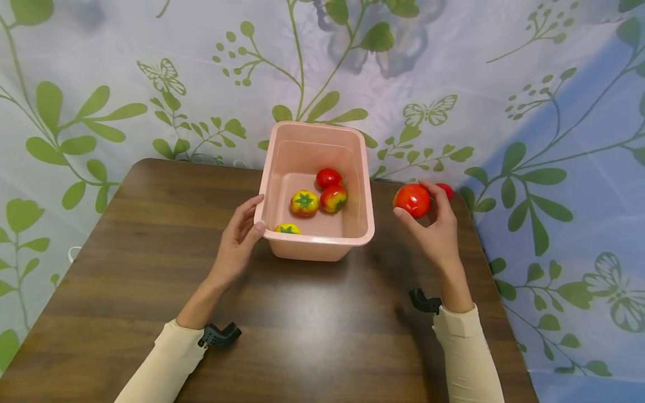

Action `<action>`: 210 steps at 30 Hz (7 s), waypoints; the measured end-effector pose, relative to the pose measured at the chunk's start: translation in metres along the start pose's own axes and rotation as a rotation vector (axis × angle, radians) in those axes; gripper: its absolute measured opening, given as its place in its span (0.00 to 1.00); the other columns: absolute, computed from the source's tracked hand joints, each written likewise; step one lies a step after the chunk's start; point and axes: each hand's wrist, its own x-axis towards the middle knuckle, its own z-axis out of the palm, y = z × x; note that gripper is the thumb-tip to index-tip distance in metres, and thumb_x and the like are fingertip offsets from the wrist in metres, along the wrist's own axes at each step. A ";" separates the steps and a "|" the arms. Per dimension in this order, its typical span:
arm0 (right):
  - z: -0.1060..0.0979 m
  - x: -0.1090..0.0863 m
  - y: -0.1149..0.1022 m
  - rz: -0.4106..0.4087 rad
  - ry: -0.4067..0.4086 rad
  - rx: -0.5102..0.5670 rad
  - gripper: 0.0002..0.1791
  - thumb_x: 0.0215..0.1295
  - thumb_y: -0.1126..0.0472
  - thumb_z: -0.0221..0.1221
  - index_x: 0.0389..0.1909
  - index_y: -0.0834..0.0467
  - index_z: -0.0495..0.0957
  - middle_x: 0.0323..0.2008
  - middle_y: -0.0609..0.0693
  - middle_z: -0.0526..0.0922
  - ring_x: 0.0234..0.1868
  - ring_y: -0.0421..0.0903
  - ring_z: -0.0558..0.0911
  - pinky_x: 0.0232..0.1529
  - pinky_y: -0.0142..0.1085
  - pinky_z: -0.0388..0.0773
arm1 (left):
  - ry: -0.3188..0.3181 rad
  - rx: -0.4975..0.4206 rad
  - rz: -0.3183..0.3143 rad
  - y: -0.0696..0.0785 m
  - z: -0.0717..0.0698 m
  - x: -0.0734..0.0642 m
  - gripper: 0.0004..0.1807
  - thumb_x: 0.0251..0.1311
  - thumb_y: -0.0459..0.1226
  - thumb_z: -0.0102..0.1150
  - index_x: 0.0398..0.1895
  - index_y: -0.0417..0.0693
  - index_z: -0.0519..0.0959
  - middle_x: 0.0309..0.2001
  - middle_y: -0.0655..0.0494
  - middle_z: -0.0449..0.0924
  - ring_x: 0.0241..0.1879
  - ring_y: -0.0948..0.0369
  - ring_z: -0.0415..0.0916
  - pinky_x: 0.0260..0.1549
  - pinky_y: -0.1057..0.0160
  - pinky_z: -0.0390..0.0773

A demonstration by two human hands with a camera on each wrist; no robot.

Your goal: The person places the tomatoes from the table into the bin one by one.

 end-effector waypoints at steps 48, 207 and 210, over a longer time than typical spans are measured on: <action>0.040 0.021 -0.028 -0.163 -0.141 -0.100 0.40 0.59 0.63 0.79 0.73 0.49 0.76 0.69 0.45 0.81 0.64 0.44 0.82 0.70 0.49 0.80 | -0.001 0.035 -0.019 0.000 0.000 0.000 0.30 0.81 0.39 0.54 0.82 0.68 0.66 0.80 0.57 0.67 0.79 0.50 0.69 0.73 0.62 0.72; 0.070 0.022 -0.044 -0.217 -0.148 -0.012 0.38 0.65 0.61 0.73 0.75 0.41 0.74 0.71 0.49 0.77 0.66 0.57 0.80 0.68 0.59 0.80 | 0.023 0.038 -0.025 -0.005 -0.001 -0.003 0.30 0.82 0.40 0.53 0.82 0.68 0.65 0.81 0.62 0.65 0.79 0.48 0.68 0.74 0.42 0.72; 0.068 0.019 -0.042 -0.212 -0.135 -0.006 0.38 0.65 0.64 0.73 0.75 0.45 0.74 0.70 0.48 0.77 0.66 0.56 0.79 0.68 0.57 0.80 | 0.023 0.036 -0.026 -0.005 -0.001 -0.003 0.29 0.82 0.39 0.53 0.82 0.68 0.66 0.81 0.61 0.65 0.79 0.48 0.68 0.73 0.50 0.75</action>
